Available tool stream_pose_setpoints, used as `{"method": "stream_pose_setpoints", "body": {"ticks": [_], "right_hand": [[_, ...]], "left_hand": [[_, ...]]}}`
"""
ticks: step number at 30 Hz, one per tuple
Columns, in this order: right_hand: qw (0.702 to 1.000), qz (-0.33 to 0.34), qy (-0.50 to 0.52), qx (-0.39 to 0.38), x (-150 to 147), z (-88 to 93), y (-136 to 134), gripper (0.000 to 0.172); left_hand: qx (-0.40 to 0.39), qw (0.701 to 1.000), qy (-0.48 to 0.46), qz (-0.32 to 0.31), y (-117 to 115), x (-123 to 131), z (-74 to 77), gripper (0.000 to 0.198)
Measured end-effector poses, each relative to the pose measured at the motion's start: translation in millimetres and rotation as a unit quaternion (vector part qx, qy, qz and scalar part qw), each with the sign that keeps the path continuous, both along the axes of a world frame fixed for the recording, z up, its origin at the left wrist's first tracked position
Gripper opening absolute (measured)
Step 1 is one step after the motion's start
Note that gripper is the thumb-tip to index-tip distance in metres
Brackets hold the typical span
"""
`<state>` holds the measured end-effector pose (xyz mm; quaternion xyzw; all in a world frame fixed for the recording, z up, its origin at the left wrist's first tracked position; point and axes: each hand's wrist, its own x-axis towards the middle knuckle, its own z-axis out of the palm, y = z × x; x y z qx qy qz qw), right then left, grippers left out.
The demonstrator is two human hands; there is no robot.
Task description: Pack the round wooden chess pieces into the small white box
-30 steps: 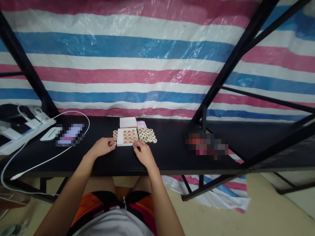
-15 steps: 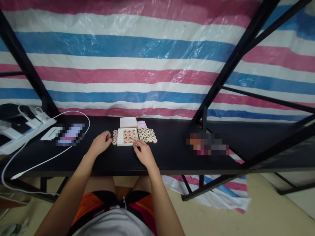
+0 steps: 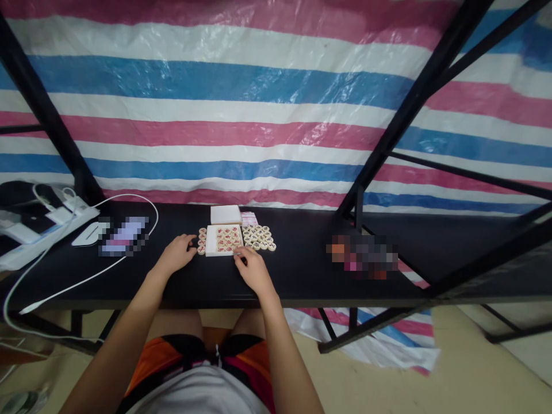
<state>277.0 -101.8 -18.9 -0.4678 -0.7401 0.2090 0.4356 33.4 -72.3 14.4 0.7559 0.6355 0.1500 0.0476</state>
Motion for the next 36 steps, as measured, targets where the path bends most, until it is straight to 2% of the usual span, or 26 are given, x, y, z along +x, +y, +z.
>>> {"method": "stream_pose_setpoints", "body": {"ticks": [9,20,29,32,36], "right_hand": [[1.0,0.006,-0.003,0.002,-0.3,-1.1,0.3,0.021],[1.0,-0.001,0.002,0.002,0.1,0.2,0.1,0.021],[1.0,0.001,-0.002,0.003,-0.4,1.2,-1.1,0.02],[1.0,0.0,-0.001,0.004,-0.3,1.2,-1.1,0.02],[1.0,0.002,0.001,0.005,-0.1,0.9,-0.3,0.02]], "left_hand": [[0.007,0.999,0.045,-0.012,7.9,-0.2,-8.5,0.051],[-0.017,0.999,0.013,-0.027,21.7,2.5,-18.4,0.073],[-0.015,0.999,-0.013,-0.049,28.3,4.3,-23.2,0.068],[0.017,0.999,-0.022,-0.035,24.8,4.1,-19.0,0.066],[0.059,0.997,-0.033,-0.048,17.3,9.8,-1.5,0.048]]}}
